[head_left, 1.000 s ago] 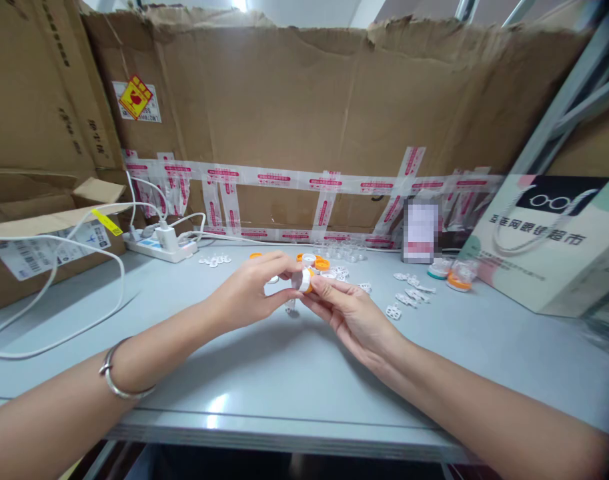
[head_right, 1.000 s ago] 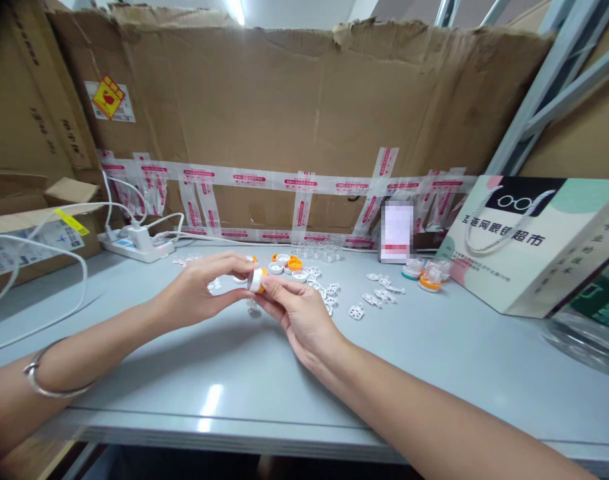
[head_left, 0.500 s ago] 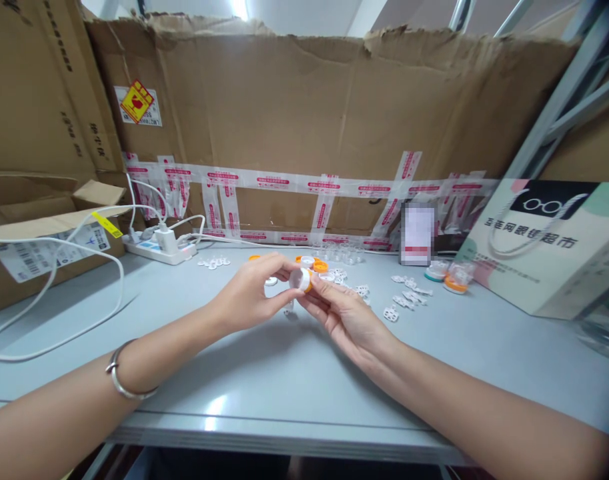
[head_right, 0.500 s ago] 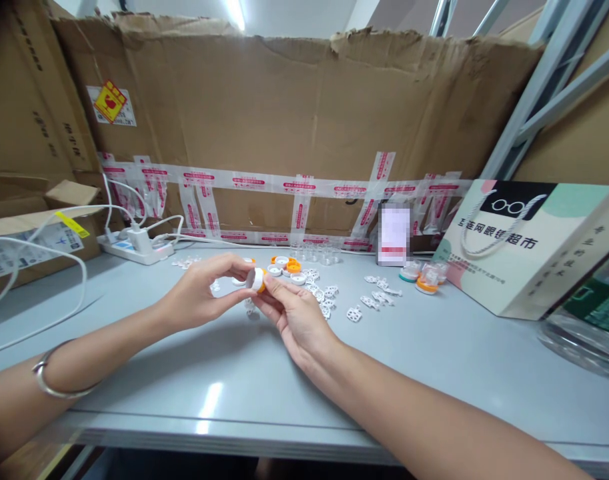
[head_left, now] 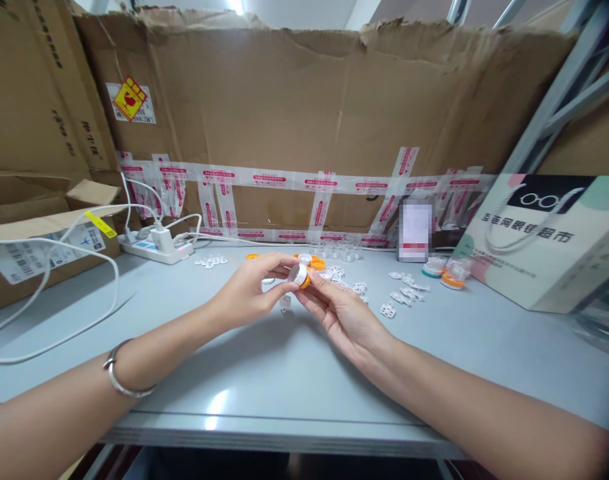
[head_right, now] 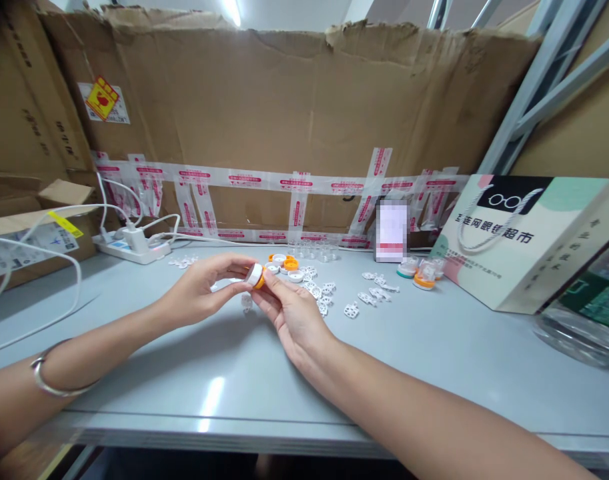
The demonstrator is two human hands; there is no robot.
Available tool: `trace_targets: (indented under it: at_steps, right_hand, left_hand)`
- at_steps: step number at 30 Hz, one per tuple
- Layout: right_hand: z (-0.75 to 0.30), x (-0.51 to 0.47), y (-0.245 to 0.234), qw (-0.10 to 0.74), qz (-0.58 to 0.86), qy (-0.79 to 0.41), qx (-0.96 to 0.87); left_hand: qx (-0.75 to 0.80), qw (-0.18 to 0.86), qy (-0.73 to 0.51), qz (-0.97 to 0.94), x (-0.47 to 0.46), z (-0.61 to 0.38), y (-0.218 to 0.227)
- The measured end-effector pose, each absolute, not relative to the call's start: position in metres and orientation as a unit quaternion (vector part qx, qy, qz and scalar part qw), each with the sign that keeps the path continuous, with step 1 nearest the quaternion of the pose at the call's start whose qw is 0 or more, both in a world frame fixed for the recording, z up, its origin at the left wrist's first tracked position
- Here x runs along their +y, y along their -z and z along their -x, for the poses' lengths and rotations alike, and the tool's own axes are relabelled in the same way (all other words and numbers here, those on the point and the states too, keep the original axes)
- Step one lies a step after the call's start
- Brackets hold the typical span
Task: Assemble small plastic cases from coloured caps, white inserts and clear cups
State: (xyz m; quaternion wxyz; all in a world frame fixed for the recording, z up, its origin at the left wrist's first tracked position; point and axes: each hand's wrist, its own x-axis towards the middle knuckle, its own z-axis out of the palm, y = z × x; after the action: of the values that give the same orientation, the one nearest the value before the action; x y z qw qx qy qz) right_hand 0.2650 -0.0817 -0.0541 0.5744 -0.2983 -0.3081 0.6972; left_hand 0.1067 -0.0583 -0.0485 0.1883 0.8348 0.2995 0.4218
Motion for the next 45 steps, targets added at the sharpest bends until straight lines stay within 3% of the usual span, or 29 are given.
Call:
trace_targets:
  at_steps: [8,16,36,45]
  right_hand:
    - [-0.2664,-0.0803,0.0559,0.569,0.323,-0.692,-0.304]
    - [-0.2672,-0.0803,0.0555,0.560,0.341,-0.686,-0.316]
    - [-0.2691,-0.0822,0.0541,0.523,0.331,-0.707,-0.343]
    - [-0.2686,-0.0815,0.0558,0.534,0.318,-0.707,-0.337]
  left_hand:
    - [0.290,0.267,-0.419,-0.818,-0.0578,-0.1091,0.0457]
    - [0.291,0.279,-0.410,-0.819,-0.0565,-0.1088,0.0461]
    - [0.306,0.053,-0.364,-0.878,-0.0562,-0.1016,0.0483]
    - [0.313,0.073,-0.380,-0.867,-0.0574,-0.1028,0.0472]
